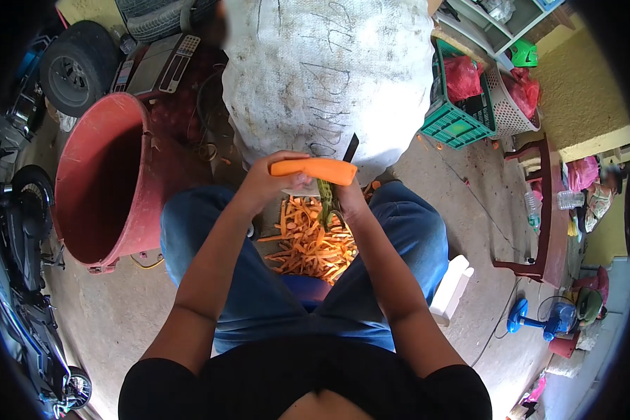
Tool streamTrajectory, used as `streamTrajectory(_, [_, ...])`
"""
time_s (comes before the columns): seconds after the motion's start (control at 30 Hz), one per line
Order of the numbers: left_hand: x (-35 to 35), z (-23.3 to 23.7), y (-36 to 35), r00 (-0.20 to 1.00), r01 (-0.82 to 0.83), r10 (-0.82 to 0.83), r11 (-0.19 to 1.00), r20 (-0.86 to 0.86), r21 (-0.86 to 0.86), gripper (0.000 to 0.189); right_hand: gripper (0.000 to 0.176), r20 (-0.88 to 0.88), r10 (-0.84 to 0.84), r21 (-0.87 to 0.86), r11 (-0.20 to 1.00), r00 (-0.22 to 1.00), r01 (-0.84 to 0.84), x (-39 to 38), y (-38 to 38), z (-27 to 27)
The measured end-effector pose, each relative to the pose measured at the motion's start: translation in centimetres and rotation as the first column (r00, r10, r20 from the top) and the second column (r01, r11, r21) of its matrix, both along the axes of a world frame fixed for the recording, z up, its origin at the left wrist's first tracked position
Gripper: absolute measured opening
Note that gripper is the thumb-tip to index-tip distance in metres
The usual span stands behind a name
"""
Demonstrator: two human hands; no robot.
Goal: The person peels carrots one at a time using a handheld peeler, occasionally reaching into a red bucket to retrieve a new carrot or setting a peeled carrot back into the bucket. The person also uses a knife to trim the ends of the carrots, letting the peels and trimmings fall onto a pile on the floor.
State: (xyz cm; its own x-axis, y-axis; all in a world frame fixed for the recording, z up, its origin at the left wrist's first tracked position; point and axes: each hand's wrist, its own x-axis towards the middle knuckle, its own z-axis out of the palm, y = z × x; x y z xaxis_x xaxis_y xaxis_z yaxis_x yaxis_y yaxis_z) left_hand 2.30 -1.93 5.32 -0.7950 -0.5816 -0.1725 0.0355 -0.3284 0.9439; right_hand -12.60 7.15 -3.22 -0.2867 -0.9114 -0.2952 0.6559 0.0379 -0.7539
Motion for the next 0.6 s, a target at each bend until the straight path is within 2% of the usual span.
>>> streamTrajectory(0.03, [0.2, 0.2, -0.4, 0.997, 0.067, -0.068, 0.998, 0.047, 0.010, 0.029, 0.022, 0.000, -0.001, -0.001, 1.000, 1.000, 0.001, -0.3, 0.2, 0.2])
streamTrajectory(0.07, [0.4, -0.2, -0.8, 0.997, 0.067, -0.067, 0.998, 0.048, 0.010, 0.029, 0.020, -0.236, -0.004, 0.014, 1.000, 0.972, 0.008, -0.3, 0.5, 1.4])
streamTrajectory(0.1, [0.6, -0.9, -1.2, 0.989, 0.103, -0.085, 0.984, 0.125, -0.144, 0.030, 0.019, -0.458, -0.004, 0.026, 1.000, 0.889, 0.017, -0.3, 0.7, 2.0])
streamTrajectory(0.13, [0.6, -1.4, -1.4, 0.975, 0.148, -0.090, 0.945, 0.202, -0.292, 0.031, 0.019, -0.457, -0.004, 0.026, 1.000, 0.889, 0.017, -0.6, 0.7, 1.7])
streamTrajectory(0.17, [0.6, -1.4, -1.4, 0.975, 0.147, -0.090, 0.945, 0.201, -0.293, 0.031, 0.017, -0.566, -0.004, 0.048, 0.998, 0.824, 0.038, -0.8, 0.8, 1.5])
streamTrajectory(0.2, [0.6, -1.5, -1.3, 0.960, 0.226, -0.151, 0.917, 0.236, -0.330, 0.033, 0.016, -0.666, 0.000, 0.068, 0.996, 0.746, 0.061, -1.0, 0.8, 1.3])
streamTrajectory(0.23, [0.6, -1.5, -1.3, 0.939, 0.303, -0.210, 0.882, 0.274, -0.362, 0.036, 0.016, -0.665, 0.000, 0.068, 0.996, 0.747, 0.060, -1.2, 0.9, 1.3])
streamTrajectory(0.27, [0.5, -1.6, -1.1, 0.938, 0.304, -0.211, 0.881, 0.274, -0.362, 0.036, 0.015, -0.779, 0.021, 0.055, 0.998, 0.627, 0.035, -1.2, 1.0, 1.8])
streamTrajectory(0.3, [0.2, -1.7, -1.0, 0.906, 0.384, -0.290, 0.868, 0.307, -0.314, 0.040, 0.015, -0.872, 0.035, 0.045, 0.999, 0.489, 0.009, -1.3, 1.1, 2.4])
streamTrajectory(0.33, [-0.2, -1.9, -0.9, 0.867, 0.461, -0.367, 0.848, 0.337, -0.262, 0.045, 0.016, -0.880, 0.001, -0.013, 1.000, 0.475, -0.026, -0.9, 1.1, 2.9])
streamTrajectory(0.37, [-0.4, -2.4, -0.6, 0.867, 0.461, -0.367, 0.847, 0.337, -0.265, 0.045, 0.016, -0.881, -0.001, -0.016, 1.000, 0.474, -0.026, -0.7, 1.1, 3.4])
streamTrajectory(0.43, [-0.8, -3.4, 0.1, 0.869, 0.465, -0.262, 0.722, 0.419, -0.513, 0.047, 0.017, -0.889, 0.102, 0.111, 0.994, 0.447, -0.007, -0.5, 1.1, 4.0])
streamTrajectory(0.47, [-0.9, -2.9, 0.2, 0.869, 0.465, -0.263, 0.721, 0.419, -0.513, 0.047, 0.018, -0.917, 0.100, 0.098, 0.995, 0.386, -0.025, -0.8, 1.1, 3.6])
streamTrajectory(0.5, [-1.1, -2.1, 0.3, 0.842, 0.479, -0.296, 0.794, 0.451, -0.374, 0.046, 0.018, -0.918, 0.099, 0.098, 0.995, 0.385, -0.024, -1.0, 1.3, 3.3])
streamTrajectory(0.53, [-1.1, -1.7, 0.3, 0.815, 0.478, -0.332, 0.848, 0.476, -0.228, 0.045, 0.019, -0.938, 0.102, 0.111, 0.994, 0.332, 0.009, -1.2, 1.3, 3.2])
streamTrajectory(0.57, [-1.2, -2.2, 0.3, 0.816, 0.477, -0.329, 0.848, 0.475, -0.230, 0.045, 0.019, -0.955, 0.106, 0.122, 0.992, 0.279, 0.041, -1.2, 1.3, 3.4])
streamTrajectory(0.6, [-1.3, -3.1, 0.3, 0.881, 0.389, -0.258, 0.871, 0.395, -0.299, 0.043, 0.019, -0.955, 0.104, 0.120, 0.992, 0.278, 0.039, -1.3, 1.4, 3.9])
